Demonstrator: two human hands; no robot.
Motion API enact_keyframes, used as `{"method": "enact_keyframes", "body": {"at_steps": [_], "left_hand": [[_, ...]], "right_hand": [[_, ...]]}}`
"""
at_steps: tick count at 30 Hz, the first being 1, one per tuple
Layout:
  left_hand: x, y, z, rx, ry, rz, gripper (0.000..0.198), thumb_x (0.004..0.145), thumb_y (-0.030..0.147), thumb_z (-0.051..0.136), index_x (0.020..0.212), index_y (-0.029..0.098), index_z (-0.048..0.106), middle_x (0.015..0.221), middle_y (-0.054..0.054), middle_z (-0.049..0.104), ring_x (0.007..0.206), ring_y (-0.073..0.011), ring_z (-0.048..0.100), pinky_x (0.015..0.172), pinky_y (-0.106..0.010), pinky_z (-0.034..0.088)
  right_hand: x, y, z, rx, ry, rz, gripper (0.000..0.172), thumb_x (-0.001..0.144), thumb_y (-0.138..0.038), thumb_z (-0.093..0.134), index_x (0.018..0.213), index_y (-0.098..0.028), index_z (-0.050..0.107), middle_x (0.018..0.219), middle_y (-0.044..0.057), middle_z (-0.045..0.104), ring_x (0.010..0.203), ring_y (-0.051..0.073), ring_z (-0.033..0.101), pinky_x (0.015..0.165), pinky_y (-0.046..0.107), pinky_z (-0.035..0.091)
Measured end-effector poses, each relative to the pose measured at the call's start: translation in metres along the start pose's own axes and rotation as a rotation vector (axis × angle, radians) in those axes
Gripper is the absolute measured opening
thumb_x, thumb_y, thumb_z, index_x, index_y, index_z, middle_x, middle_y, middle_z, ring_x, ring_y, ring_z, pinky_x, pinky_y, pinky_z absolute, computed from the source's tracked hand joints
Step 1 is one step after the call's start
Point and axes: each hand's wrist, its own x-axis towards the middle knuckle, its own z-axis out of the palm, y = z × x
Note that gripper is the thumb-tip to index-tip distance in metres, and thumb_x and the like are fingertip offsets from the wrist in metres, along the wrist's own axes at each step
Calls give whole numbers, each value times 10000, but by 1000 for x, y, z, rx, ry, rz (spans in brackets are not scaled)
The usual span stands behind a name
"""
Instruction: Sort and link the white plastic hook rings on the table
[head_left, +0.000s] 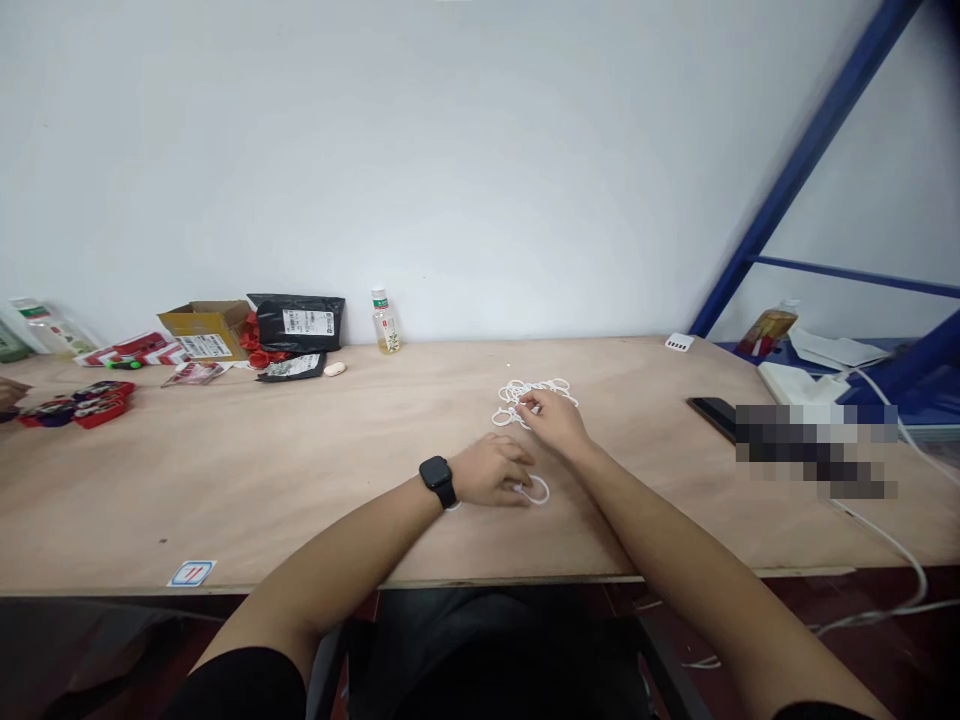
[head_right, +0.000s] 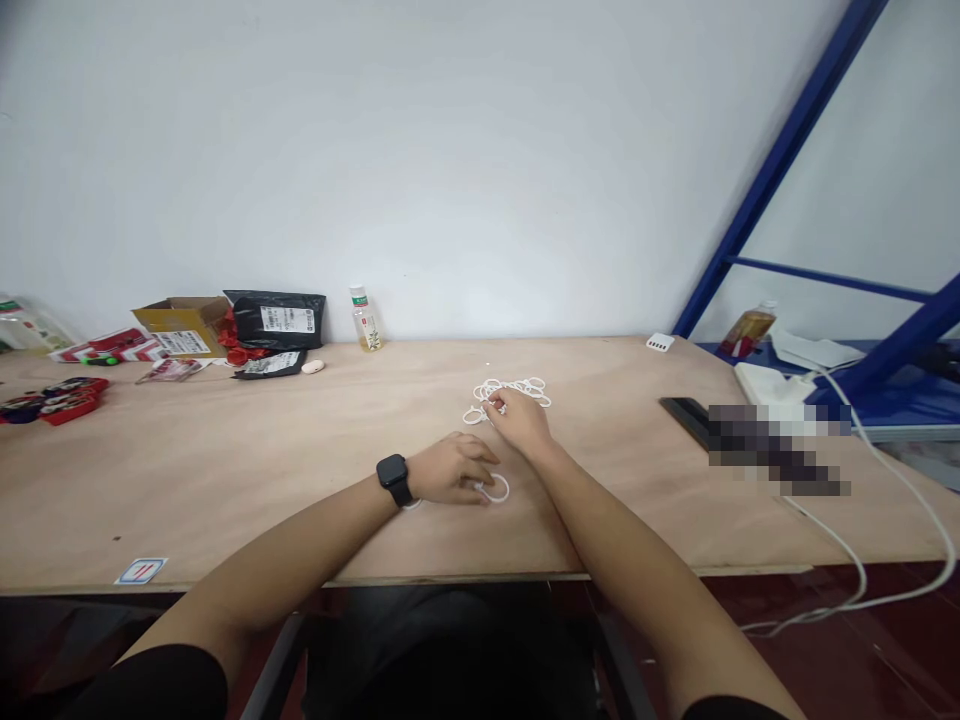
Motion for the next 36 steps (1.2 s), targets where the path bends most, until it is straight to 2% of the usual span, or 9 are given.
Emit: {"method": "enact_keyframes", "body": {"at_steps": [3, 6, 13, 17, 19, 22, 25, 28, 36], "left_hand": [[-7, -23, -4, 14, 30, -109, 272, 844, 464, 616, 970, 248, 725, 1109, -42, 691, 1049, -198, 610, 958, -334, 405], [-13, -35, -11, 9, 61, -197, 211, 856, 404, 612, 939, 245, 724, 1054, -29, 717, 1017, -186, 632, 929, -314, 420], [-20, -35, -26, 46, 142, -355, 327, 808, 472, 646, 1031, 241, 707, 1029, -38, 732, 973, -208, 645, 929, -331, 402], [-24, -38, -33, 71, 177, -452, 191, 827, 304, 594, 935, 227, 732, 951, -19, 740, 921, -195, 648, 915, -335, 413], [-25, -40, -35, 81, 215, -519, 201, 828, 222, 543, 889, 219, 735, 931, -15, 739, 891, -185, 646, 891, -332, 429], [-25, -41, -36, 100, 275, -600, 217, 831, 205, 521, 867, 212, 735, 928, -19, 738, 873, -184, 641, 874, -338, 442], [-25, -42, -33, 99, 322, -635, 208, 834, 212, 528, 870, 213, 734, 924, -23, 737, 870, -187, 638, 875, -348, 444], [-25, -43, -28, 54, 375, -620, 205, 839, 207, 530, 894, 208, 728, 909, -28, 735, 855, -180, 638, 861, -339, 451], [-19, -33, -22, -31, 481, -428, 144, 831, 258, 607, 921, 221, 714, 904, -29, 735, 852, -175, 646, 850, -337, 448]], "right_hand": [[0, -1, 2, 52, -16, -39, 172, 844, -315, 584, 938, -214, 687, 889, 29, 710, 788, 174, 616, 694, 278, 422], [-1, -3, 4, 120, -92, -152, 164, 859, -289, 566, 924, -210, 694, 896, 37, 711, 785, 172, 613, 693, 278, 432], [-10, -10, 10, 168, -283, -390, 206, 857, -291, 589, 1016, -226, 703, 964, 50, 694, 898, 194, 617, 772, 298, 453], [-16, -14, 13, 146, -348, -495, 276, 837, -336, 631, 1092, -249, 692, 1039, 62, 659, 955, 205, 608, 830, 312, 457], [-17, -15, 15, 124, -385, -510, 238, 842, -312, 620, 1054, -247, 707, 1021, 59, 646, 919, 194, 615, 829, 308, 461], [-18, -15, 16, 110, -407, -507, 163, 846, -276, 609, 954, -236, 725, 974, 48, 640, 870, 179, 619, 813, 300, 466], [-19, -16, 15, 125, -395, -510, 126, 840, -258, 617, 906, -231, 720, 941, 41, 641, 852, 174, 616, 800, 298, 466], [-19, -19, 14, 165, -319, -502, 110, 839, -256, 619, 895, -227, 709, 931, 43, 642, 864, 179, 608, 789, 304, 461], [-14, -25, 13, 444, -68, -405, 136, 889, -299, 579, 901, -227, 694, 932, 54, 651, 791, 166, 582, 666, 293, 451]]}}
